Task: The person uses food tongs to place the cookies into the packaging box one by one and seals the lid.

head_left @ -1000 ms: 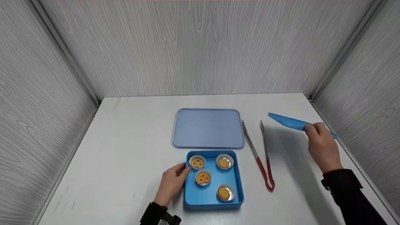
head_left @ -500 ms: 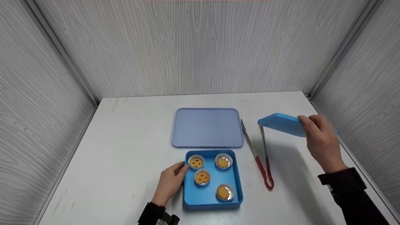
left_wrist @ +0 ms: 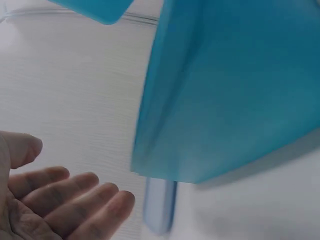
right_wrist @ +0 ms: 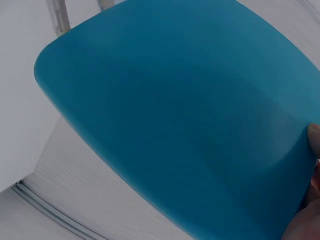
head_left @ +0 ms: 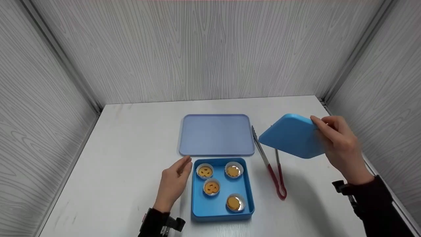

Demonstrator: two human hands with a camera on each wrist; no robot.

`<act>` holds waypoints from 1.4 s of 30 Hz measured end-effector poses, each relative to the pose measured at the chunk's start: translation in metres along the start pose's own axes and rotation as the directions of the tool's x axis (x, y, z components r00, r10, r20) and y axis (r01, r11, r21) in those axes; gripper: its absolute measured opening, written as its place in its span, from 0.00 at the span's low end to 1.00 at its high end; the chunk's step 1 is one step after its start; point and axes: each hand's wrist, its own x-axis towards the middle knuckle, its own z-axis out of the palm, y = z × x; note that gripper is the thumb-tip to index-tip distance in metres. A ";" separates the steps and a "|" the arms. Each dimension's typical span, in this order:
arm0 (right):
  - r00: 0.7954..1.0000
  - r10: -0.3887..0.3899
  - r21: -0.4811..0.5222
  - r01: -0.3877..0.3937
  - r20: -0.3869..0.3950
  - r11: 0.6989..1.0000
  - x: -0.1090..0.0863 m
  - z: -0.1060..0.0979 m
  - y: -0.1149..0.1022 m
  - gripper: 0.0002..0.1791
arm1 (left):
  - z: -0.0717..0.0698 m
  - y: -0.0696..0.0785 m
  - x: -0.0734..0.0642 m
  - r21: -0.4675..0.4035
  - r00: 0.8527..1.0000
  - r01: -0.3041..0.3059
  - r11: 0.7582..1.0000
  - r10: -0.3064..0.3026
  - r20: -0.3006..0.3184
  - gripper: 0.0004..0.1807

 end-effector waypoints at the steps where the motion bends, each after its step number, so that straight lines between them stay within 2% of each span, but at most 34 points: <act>1: 1.000 -0.003 0.029 0.003 0.000 1.000 0.002 -0.001 -0.001 0.29 | 0.000 0.004 0.001 0.005 1.000 -0.029 1.000 0.029 0.006 0.23; 5: 1.000 -0.013 0.115 0.011 0.022 0.993 0.007 -0.003 -0.008 0.33 | 0.000 0.021 0.003 0.001 0.989 -0.135 0.991 0.135 0.055 0.24; 10: 0.998 -0.006 0.198 -0.008 0.069 0.980 0.012 -0.004 -0.016 0.35 | 0.006 0.041 0.005 -0.065 0.956 -0.266 0.962 0.271 0.109 0.24; 13: 0.994 0.018 0.249 -0.044 0.105 0.967 0.015 -0.003 -0.023 0.33 | 0.011 0.050 0.008 -0.106 0.937 -0.312 0.944 0.325 0.130 0.25; 17: 0.985 0.027 0.296 -0.077 0.169 0.952 0.019 0.000 -0.034 0.30 | 0.018 0.059 0.011 -0.161 0.917 -0.339 0.927 0.364 0.165 0.26; 22: 0.972 0.005 0.333 -0.085 0.233 0.939 0.024 0.008 -0.048 0.28 | 0.026 0.068 0.013 -0.224 0.901 -0.310 0.924 0.361 0.239 0.27; 28: 0.957 -0.021 0.387 -0.097 0.290 0.917 0.026 0.019 -0.058 0.27 | 0.035 0.075 0.013 -0.281 0.888 -0.229 0.932 0.318 0.332 0.29; 37: 0.945 -0.032 0.424 -0.116 0.324 0.898 0.022 0.035 -0.065 0.25 | 0.039 0.077 0.009 -0.389 0.890 -0.130 0.912 0.280 0.361 0.25; 39: 0.944 -0.031 0.430 -0.120 0.328 0.895 0.022 0.038 -0.067 0.25 | 0.040 0.078 0.007 -0.391 0.891 -0.125 0.912 0.277 0.361 0.24; 42: 0.945 -0.023 0.433 -0.127 0.325 0.892 0.021 0.041 -0.068 0.25 | 0.038 0.079 0.004 -0.387 0.900 -0.126 0.913 0.270 0.343 0.23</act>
